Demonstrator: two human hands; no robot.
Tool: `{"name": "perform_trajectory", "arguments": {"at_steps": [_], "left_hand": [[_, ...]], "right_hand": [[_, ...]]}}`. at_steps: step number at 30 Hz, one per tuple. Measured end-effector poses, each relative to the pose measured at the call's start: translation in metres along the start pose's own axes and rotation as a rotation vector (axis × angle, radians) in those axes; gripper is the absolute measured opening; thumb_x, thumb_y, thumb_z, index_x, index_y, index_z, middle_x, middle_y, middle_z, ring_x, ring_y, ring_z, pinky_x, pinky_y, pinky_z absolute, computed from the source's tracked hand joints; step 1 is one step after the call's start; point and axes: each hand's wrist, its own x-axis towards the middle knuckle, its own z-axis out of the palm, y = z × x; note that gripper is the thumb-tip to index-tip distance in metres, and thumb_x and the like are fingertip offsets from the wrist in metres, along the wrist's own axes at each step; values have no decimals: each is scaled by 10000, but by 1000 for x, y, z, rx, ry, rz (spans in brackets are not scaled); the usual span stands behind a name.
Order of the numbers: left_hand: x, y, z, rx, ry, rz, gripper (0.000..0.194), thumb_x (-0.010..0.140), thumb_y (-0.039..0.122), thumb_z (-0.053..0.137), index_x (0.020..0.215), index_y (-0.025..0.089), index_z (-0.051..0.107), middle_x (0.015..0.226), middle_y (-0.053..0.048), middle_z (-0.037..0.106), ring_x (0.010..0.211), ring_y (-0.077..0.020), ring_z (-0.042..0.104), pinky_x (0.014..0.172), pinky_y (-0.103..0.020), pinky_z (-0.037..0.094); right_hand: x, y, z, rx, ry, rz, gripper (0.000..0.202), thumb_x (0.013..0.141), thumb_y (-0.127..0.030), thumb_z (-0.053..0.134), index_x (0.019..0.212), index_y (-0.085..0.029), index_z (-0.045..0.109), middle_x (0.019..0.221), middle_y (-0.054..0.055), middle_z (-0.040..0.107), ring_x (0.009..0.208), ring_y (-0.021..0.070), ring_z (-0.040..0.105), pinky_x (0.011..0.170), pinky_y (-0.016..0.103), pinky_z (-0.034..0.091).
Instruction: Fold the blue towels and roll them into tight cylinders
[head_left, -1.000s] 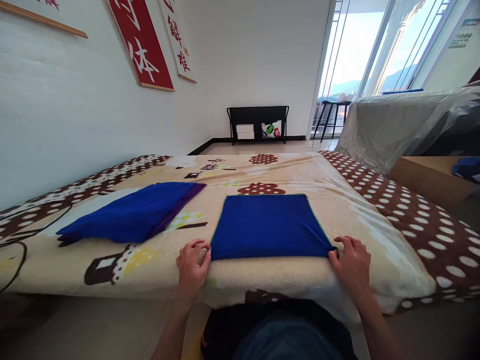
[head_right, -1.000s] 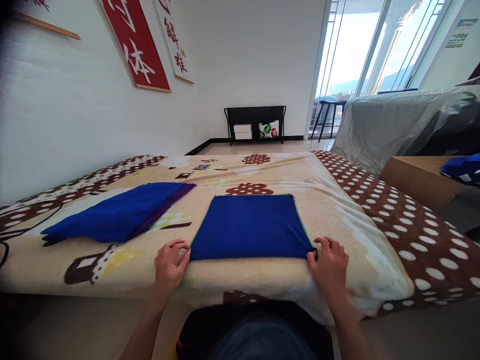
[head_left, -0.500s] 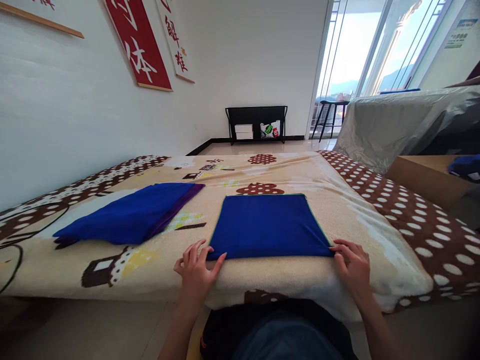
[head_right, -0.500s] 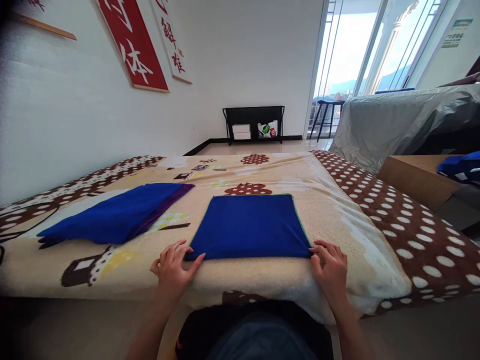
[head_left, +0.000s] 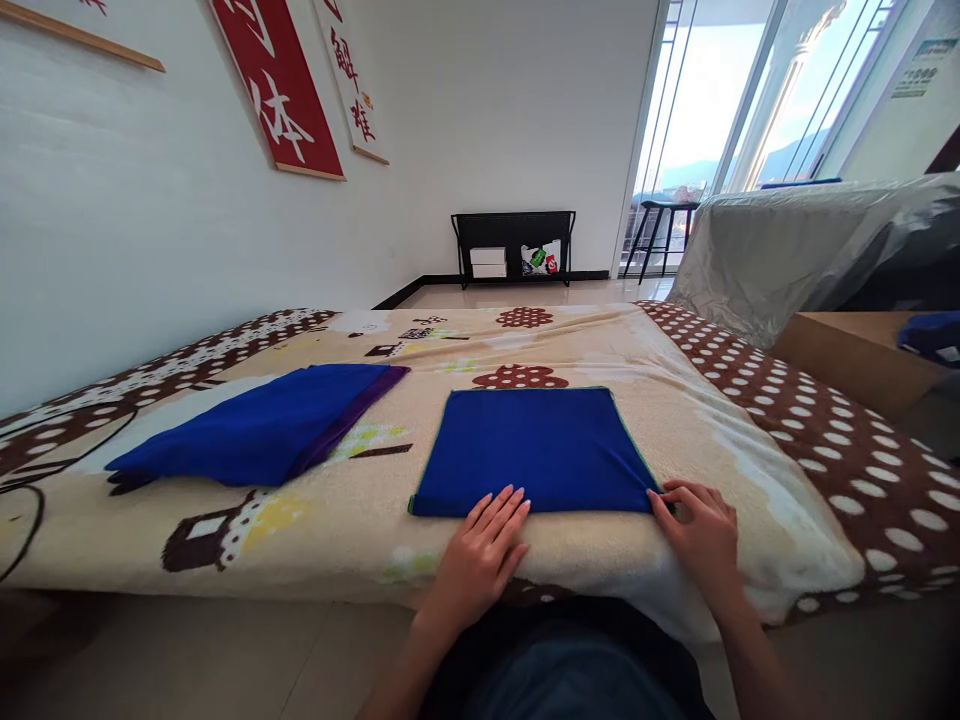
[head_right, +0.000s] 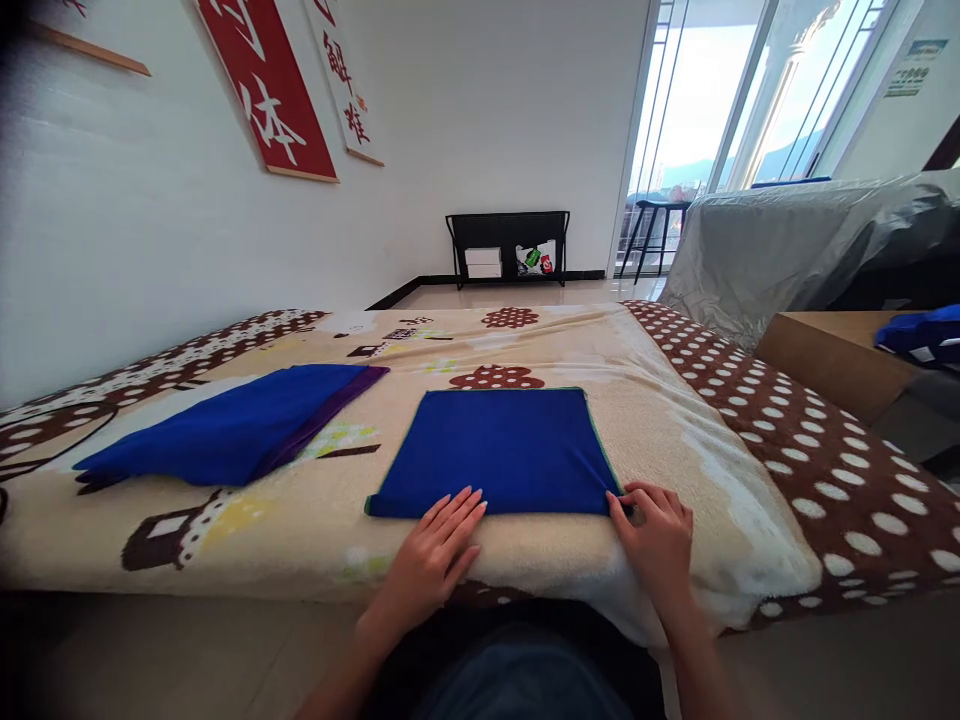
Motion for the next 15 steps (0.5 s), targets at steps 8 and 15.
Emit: {"name": "perform_trajectory", "arguments": {"at_steps": [8,15], "left_hand": [[0,0,-2,12,-64,-13,577,1012,321,447,1556,218,286,1551,-81,412,1438,-228,393,1170,-450,362],[-2,-1,3,-4,-59,-2,604,995,302,473,1557,193,280,1551,-82,410,1445,-244,379,1172,-474,357]], "right_hand": [[-4,-74,-1,-3,124,-105,188,924,-293,550,1041,-226,682,1277,119,602,1226,319,510,1022,505,342],[-11,-149,7,196,-434,-633,648,1006,-389,449,1582,-210,211,1573,59,366,1462,233,332,1165,435,296]]}}
